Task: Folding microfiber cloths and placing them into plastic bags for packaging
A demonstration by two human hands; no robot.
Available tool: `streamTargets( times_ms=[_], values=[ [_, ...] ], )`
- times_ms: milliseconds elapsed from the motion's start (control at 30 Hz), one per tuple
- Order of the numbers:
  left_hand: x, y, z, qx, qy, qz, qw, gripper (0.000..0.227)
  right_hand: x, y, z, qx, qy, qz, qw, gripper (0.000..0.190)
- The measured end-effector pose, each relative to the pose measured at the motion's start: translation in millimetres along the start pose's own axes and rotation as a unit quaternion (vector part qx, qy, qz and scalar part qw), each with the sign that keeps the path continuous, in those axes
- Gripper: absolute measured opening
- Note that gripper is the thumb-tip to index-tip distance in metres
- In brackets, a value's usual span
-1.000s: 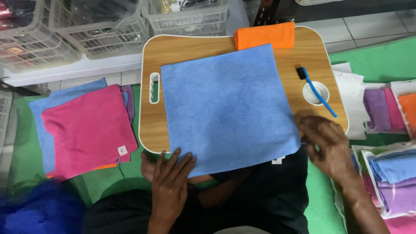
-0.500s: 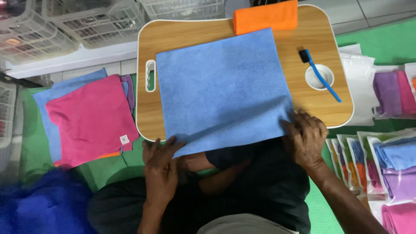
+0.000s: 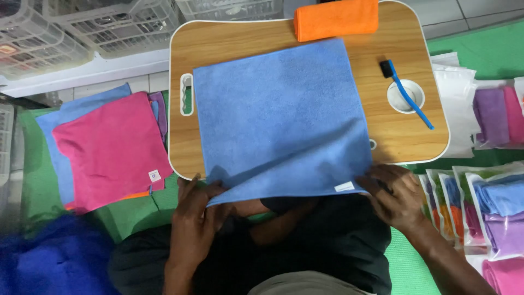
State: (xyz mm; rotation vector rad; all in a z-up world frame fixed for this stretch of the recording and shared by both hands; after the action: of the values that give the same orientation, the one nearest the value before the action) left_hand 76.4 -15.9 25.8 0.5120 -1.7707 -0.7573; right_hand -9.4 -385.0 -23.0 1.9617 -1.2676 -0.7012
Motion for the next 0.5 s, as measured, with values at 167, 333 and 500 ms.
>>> streamTargets(
  times_ms=[167,333,500],
  values=[
    [-9.8,20.8,-5.8,-0.11,0.076,0.048,0.99,0.035,9.8,40.2,-42.1,-0.069,-0.154,-0.178,0.969,0.024],
    [1.8,43.6,-59.8,-0.078,0.04,0.042,0.995,0.021,32.4,24.9,-93.1,-0.112,-0.221,-0.245,0.937,0.025],
    [7.0,49.4,-77.9,-0.063,0.068,0.057,0.994,0.02,58.4,-7.9,-98.4,-0.199,-0.314,-0.255,0.893,0.034]
  ],
)
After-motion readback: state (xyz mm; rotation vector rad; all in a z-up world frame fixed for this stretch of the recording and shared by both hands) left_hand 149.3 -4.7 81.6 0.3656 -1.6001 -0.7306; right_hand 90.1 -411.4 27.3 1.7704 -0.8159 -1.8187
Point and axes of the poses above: each hand's wrist, its own z-axis away from the middle knuckle, its own y-axis out of the back of the hand, x = y × z, the point moved 8 cm from there along -z, towards the middle knuckle, and after that the axes turned 3 degrees about z, right-handed, at the moved point
